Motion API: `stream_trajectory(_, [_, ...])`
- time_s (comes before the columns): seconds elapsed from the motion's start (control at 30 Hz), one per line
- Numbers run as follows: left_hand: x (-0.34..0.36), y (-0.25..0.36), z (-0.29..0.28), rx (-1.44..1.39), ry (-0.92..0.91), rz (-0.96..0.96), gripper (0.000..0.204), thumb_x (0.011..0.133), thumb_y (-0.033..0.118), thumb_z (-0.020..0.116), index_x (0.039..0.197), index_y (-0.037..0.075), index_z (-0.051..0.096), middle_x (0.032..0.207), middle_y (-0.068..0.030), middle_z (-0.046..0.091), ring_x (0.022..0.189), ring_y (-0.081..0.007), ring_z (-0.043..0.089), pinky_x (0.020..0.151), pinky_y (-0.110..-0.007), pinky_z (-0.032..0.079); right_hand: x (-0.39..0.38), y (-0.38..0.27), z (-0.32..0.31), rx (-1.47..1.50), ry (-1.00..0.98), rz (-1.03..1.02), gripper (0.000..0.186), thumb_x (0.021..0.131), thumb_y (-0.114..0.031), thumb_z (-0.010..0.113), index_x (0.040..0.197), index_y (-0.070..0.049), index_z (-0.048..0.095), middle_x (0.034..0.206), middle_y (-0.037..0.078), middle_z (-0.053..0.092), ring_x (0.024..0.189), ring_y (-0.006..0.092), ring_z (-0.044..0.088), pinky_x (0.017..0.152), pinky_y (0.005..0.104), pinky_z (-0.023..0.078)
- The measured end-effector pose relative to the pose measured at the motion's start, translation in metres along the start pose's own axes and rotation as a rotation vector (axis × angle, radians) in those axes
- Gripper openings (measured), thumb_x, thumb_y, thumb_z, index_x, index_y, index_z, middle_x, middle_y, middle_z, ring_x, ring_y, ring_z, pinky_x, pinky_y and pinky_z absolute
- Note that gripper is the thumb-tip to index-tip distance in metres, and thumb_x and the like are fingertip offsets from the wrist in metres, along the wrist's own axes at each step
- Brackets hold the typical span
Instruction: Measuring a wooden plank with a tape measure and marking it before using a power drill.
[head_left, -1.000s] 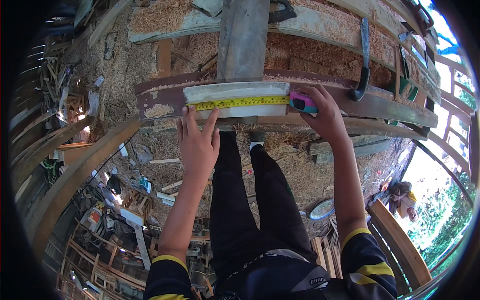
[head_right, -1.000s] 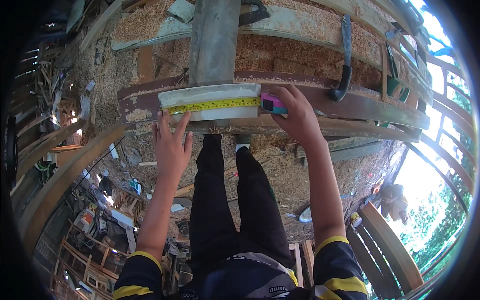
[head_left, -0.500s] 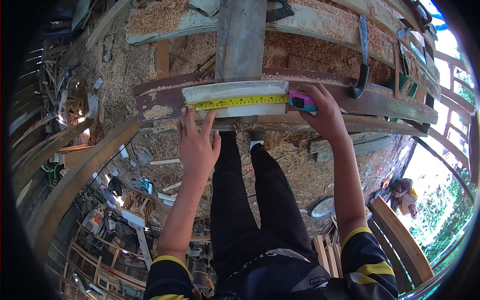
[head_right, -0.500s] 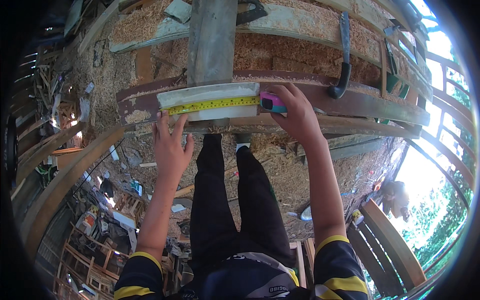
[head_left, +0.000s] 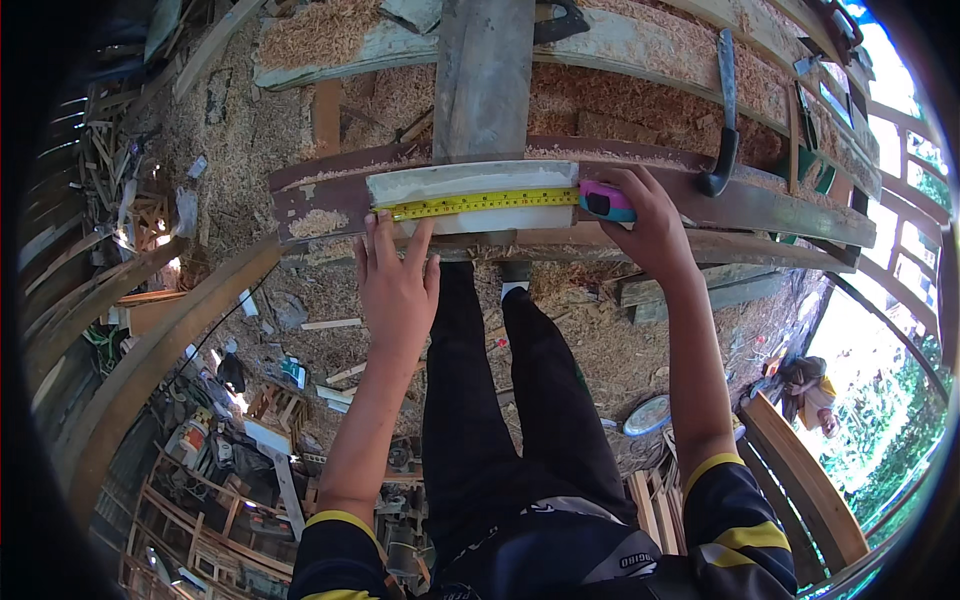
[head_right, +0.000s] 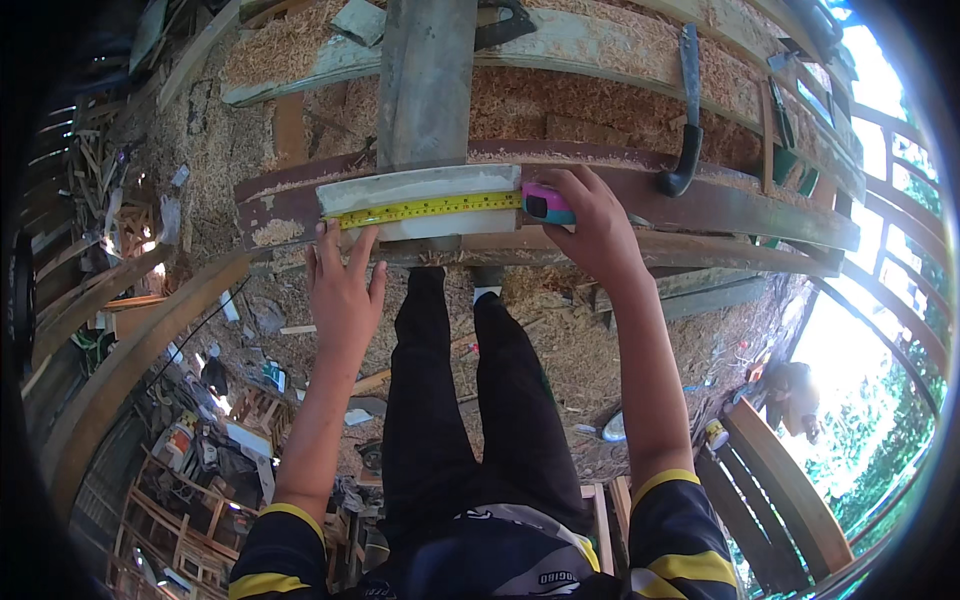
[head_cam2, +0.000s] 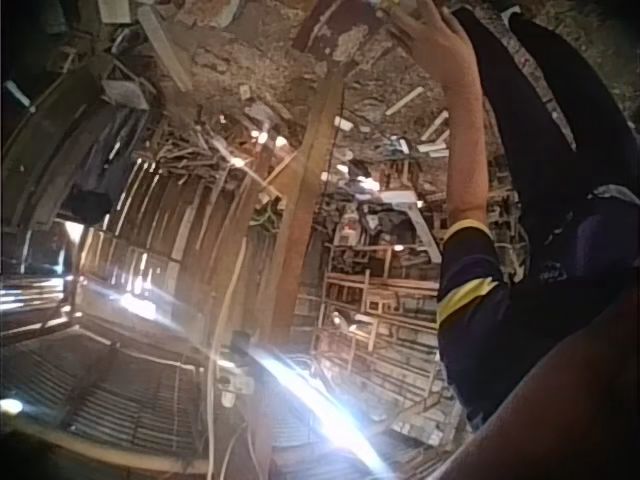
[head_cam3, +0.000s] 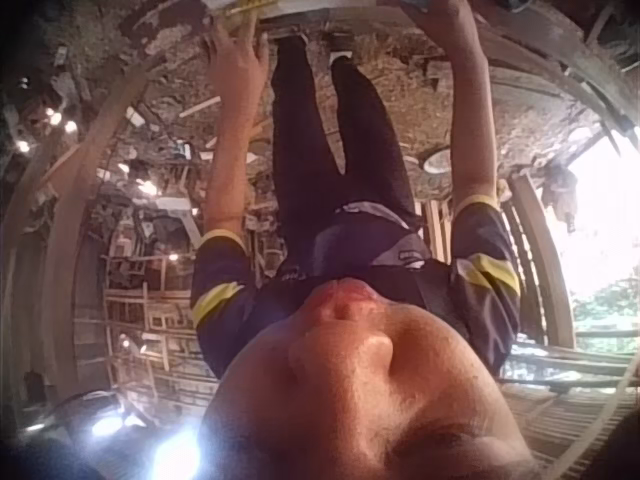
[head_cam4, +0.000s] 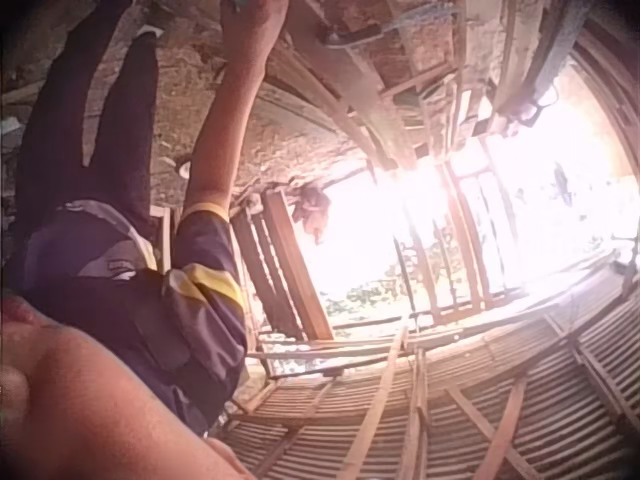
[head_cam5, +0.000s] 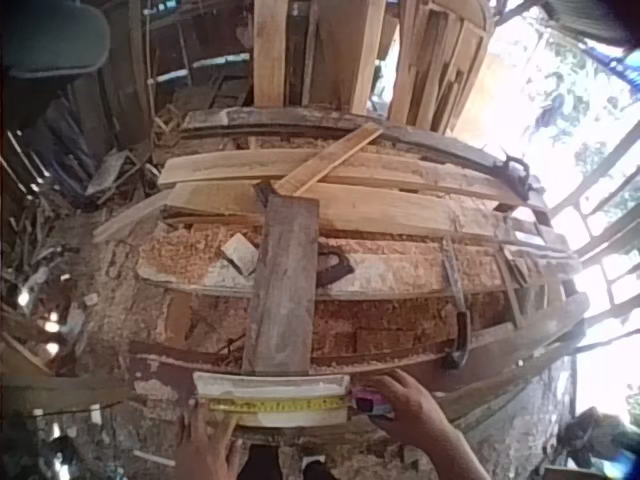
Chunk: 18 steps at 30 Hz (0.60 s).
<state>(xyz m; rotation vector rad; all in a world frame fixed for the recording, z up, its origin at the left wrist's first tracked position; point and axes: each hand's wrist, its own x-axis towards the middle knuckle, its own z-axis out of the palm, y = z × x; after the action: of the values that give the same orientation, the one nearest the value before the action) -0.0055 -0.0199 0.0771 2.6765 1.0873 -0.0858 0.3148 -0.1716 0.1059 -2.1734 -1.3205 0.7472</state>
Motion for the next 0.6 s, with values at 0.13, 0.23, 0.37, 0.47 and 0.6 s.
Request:
stream_trajectory(0.13, [-0.0008,-0.0002,0.0028,-0.007,0.001,0.000,0.052,0.104,0.026,0.070,0.154,0.021,0.057,0.153,-0.0250,0.048,0.152,-0.0487,0.045,0.127,-0.064,0.039,-0.0003,0.0009,-0.0008,-0.004,-0.005,0.004,0.057,0.078,-0.001,0.081,0.132,-0.008,0.066,0.124,0.016,0.067,0.118,0.0427,0.066,0.100,0.0504,0.055])
stream_trajectory(0.23, [-0.0013,0.0001,0.0041,-0.012,0.001,-0.002,0.052,0.104,0.025,0.070,0.154,0.021,0.056,0.154,-0.0248,0.047,0.153,-0.0486,0.043,0.127,-0.065,0.039,-0.0006,0.0014,-0.0004,-0.005,-0.004,-0.002,0.057,0.078,-0.001,0.081,0.132,-0.008,0.066,0.124,0.016,0.067,0.118,0.0429,0.066,0.100,0.0508,0.055])
stream_trajectory(0.37, [-0.0012,-0.0008,0.0055,-0.018,0.006,-0.003,0.051,0.104,0.025,0.070,0.153,0.020,0.056,0.154,-0.0245,0.045,0.154,-0.0488,0.042,0.127,-0.066,0.038,0.0001,0.0024,-0.0006,-0.019,-0.006,-0.010,0.057,0.079,-0.002,0.081,0.133,-0.007,0.066,0.124,0.017,0.066,0.118,0.0432,0.066,0.100,0.0511,0.055])
stream_trajectory(0.47, [-0.0020,-0.0010,0.0052,-0.032,-0.001,-0.011,0.051,0.104,0.024,0.070,0.153,0.020,0.056,0.155,-0.0243,0.045,0.154,-0.0490,0.041,0.127,-0.066,0.038,0.0005,0.0010,-0.0023,-0.040,-0.037,0.001,0.057,0.080,-0.001,0.081,0.134,-0.006,0.065,0.129,0.017,0.068,0.122,0.0429,0.067,0.102,0.0486,0.056])
stream_trajectory(0.6, [-0.0028,-0.0015,0.0062,-0.052,0.004,-0.011,0.052,0.104,0.025,0.070,0.153,0.020,0.056,0.155,-0.0241,0.045,0.155,-0.0495,0.041,0.127,-0.067,0.038,0.0002,0.0029,-0.0022,-0.036,-0.038,0.002,0.056,0.080,-0.001,0.081,0.134,-0.005,0.065,0.128,0.017,0.068,0.121,0.0430,0.067,0.102,0.0487,0.056])
